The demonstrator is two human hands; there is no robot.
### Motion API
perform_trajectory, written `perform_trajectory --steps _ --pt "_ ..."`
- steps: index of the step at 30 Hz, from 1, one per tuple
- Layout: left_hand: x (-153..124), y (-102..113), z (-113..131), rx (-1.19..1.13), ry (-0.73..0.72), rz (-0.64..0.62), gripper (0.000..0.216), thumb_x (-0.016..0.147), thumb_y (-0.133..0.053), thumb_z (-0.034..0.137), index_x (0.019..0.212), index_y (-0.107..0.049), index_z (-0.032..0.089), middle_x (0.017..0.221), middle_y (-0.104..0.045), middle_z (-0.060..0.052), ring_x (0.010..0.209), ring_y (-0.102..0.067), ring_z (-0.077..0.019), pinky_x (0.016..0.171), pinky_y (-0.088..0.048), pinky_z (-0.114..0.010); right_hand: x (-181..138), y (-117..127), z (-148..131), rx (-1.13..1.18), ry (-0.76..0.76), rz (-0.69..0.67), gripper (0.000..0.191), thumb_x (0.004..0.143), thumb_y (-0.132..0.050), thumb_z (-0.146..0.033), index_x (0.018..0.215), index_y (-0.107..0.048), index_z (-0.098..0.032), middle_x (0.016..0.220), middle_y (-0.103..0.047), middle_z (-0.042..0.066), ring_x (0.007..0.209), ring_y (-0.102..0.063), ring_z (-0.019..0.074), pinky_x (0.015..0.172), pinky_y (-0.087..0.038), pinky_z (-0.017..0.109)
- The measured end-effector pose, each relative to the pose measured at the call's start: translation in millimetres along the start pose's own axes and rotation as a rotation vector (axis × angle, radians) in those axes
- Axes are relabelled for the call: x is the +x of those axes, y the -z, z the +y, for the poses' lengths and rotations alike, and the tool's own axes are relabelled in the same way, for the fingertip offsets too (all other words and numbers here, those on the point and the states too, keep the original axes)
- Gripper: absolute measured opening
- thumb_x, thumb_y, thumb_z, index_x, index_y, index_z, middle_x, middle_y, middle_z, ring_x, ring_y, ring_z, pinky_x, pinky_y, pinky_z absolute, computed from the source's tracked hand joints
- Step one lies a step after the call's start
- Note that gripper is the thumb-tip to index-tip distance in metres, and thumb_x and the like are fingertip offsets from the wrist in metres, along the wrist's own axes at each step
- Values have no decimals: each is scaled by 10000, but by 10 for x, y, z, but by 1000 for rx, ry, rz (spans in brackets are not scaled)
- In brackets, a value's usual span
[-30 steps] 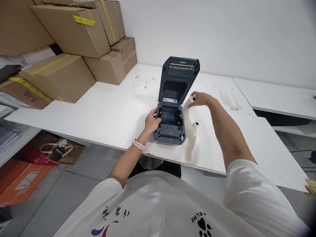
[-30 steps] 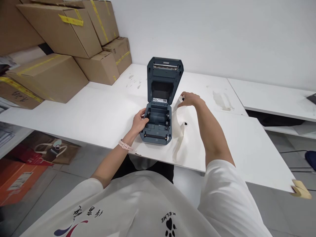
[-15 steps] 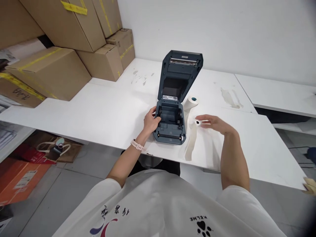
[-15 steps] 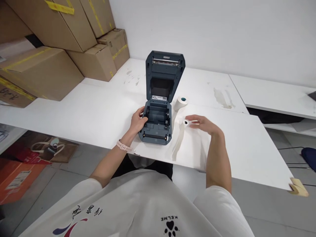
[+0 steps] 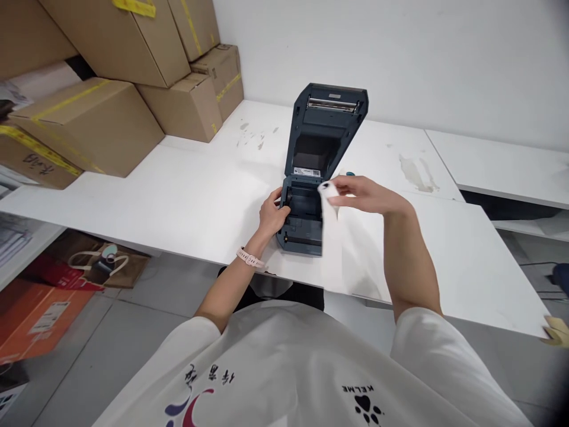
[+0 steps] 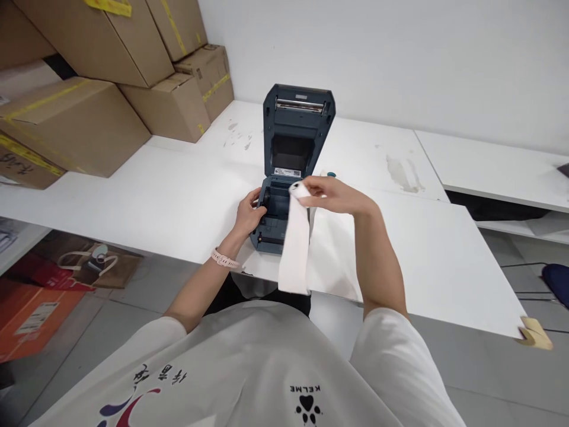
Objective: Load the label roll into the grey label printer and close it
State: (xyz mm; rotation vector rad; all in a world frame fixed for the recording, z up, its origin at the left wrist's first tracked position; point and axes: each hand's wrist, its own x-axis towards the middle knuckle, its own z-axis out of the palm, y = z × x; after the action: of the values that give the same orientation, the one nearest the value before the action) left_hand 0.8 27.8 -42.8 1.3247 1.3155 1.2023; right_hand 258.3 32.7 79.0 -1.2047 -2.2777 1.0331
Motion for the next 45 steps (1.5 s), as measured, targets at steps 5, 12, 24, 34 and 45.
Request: perform_trajectory --steps 5,12,24,34,45 --pt "-8 -6 5 -23 15 -9 762 650 -603 143 1409 -608 220 1404 -679 -75 1214 -668 -290 1078 -515 -436 669 -339 -223 -730 -124 -131 268 902 -644 -332 1115 -716 -185 1115 -759 116 1004 -674 304 837 -425 382" --pt "-11 -16 -10 -67 -18 -31 733 661 -597 142 1391 -596 191 1414 -662 -97 1284 -622 -286 1107 -484 -426 652 -661 -104 -820 -74 -153 375 904 -644 -276 1249 -716 -149 1235 -747 161 1210 -615 371 1021 -359 488" --pt "-83 1 112 -150 57 -107 769 708 -667 215 1457 -491 200 1524 -556 -119 1366 -548 -295 1132 -458 -422 -444 -1236 -266 -371 151 301 326 1058 -483 -365 1236 -731 -249 1397 -692 74 1253 -639 293 1022 -511 503" --pt "-52 -6 68 -136 88 -118 790 721 -720 259 1472 -474 248 1554 -530 -92 1380 -539 -285 1108 -481 -385 -488 -1338 -216 -293 130 290 338 1070 -424 -346 1288 -683 -340 1487 -629 -1 1443 -527 282 1192 -395 589" --pt "-62 -1 89 -174 102 -119 828 700 -740 269 1481 -464 248 1573 -506 -109 1416 -511 -302 1121 -479 -413 -641 -1670 -133 -314 169 610 229 1003 -592 -327 1185 -730 -307 1321 -742 54 1274 -673 287 1164 -416 582"
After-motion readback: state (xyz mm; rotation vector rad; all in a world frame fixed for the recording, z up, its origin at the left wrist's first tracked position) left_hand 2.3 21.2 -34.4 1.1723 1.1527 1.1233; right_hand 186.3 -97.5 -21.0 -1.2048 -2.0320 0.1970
